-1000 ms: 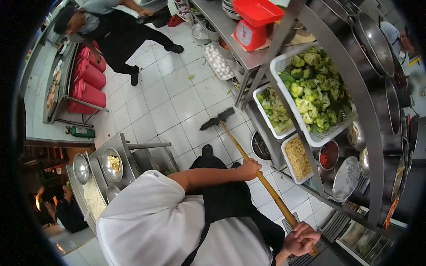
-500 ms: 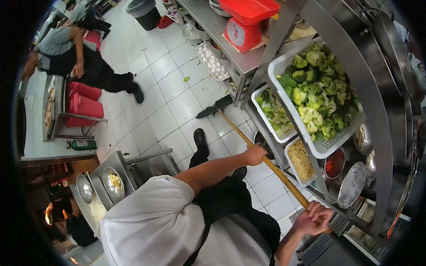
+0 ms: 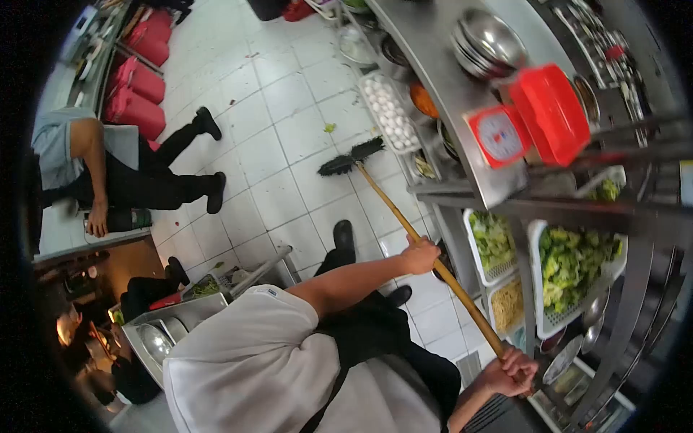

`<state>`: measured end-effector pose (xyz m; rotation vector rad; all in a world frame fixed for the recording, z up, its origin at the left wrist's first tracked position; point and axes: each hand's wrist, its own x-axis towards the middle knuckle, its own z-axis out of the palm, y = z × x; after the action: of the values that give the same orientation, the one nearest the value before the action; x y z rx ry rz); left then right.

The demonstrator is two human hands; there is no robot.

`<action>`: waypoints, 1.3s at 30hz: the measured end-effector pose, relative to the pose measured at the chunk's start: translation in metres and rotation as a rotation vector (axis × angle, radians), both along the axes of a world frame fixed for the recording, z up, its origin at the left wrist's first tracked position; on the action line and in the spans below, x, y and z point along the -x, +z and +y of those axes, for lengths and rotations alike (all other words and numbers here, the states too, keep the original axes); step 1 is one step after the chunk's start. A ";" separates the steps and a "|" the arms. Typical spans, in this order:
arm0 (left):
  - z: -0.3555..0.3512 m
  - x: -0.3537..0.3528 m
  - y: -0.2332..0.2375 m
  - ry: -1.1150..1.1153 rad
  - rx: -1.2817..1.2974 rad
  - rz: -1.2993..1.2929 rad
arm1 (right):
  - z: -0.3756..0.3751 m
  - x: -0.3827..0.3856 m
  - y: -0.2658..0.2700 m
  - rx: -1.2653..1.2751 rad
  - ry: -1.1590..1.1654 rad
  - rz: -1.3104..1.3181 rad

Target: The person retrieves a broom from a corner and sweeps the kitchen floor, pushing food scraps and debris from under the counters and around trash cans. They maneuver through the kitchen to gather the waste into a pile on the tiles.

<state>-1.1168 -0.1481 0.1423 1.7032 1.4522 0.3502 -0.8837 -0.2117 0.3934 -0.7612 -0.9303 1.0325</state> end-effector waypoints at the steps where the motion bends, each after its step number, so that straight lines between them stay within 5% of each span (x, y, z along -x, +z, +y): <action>1: 0.010 0.034 -0.004 0.020 -0.045 0.031 | 0.008 0.035 -0.006 0.030 -0.043 -0.056; 4: 0.034 0.115 -0.023 0.132 -0.180 0.075 | 0.032 0.139 0.010 0.011 0.013 -0.128; 6: 0.034 0.150 0.027 0.176 -0.320 0.105 | 0.044 0.166 0.048 -0.120 0.096 -0.299; 7: 0.034 0.166 0.054 0.197 -0.395 0.131 | 0.050 0.158 0.071 -0.178 0.273 -0.236; 9: 0.033 0.183 0.080 0.191 -0.459 0.073 | 0.059 0.182 0.111 -0.214 0.227 -0.183; 10: 0.029 0.186 0.085 0.236 -0.429 0.021 | 0.069 0.193 0.125 -0.283 0.519 -0.012; 11: 0.028 0.190 0.090 0.288 -0.407 -0.037 | 0.078 0.190 0.129 -0.443 0.446 -0.232; 17: -0.016 0.263 0.146 0.532 -0.383 -0.142 | 0.156 0.298 0.188 -0.512 1.040 0.071; 20: -0.028 0.315 0.133 0.760 -0.366 -0.071 | 0.206 0.352 0.157 -0.384 0.993 0.210; 21: -0.030 0.333 0.125 0.858 -0.366 -0.003 | 0.235 0.371 0.143 -0.345 1.270 0.135; 25: -0.045 0.428 0.081 1.296 -0.296 0.105 | 0.242 0.545 0.069 0.040 1.017 0.126; 27: -0.065 0.471 0.050 1.493 -0.358 0.145 | 0.250 0.621 0.019 0.080 1.476 0.182; 31: -0.112 0.551 -0.041 1.666 0.039 0.374 | 0.216 0.771 -0.051 0.350 1.655 0.037; 32: -0.104 0.570 -0.051 1.721 0.009 0.268 | 0.202 0.811 -0.060 0.388 1.724 0.043; 36: 0.005 0.667 -0.051 1.734 -0.363 0.255 | 0.269 0.932 0.011 0.244 1.785 0.006; 39: 0.112 0.743 -0.005 1.829 -0.594 0.072 | 0.308 0.997 0.088 -0.144 1.779 -0.115</action>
<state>-1.8600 -0.0364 0.1372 0.1576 2.7403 1.7510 -1.8809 0.0963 0.4810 0.3913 -1.7681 2.3677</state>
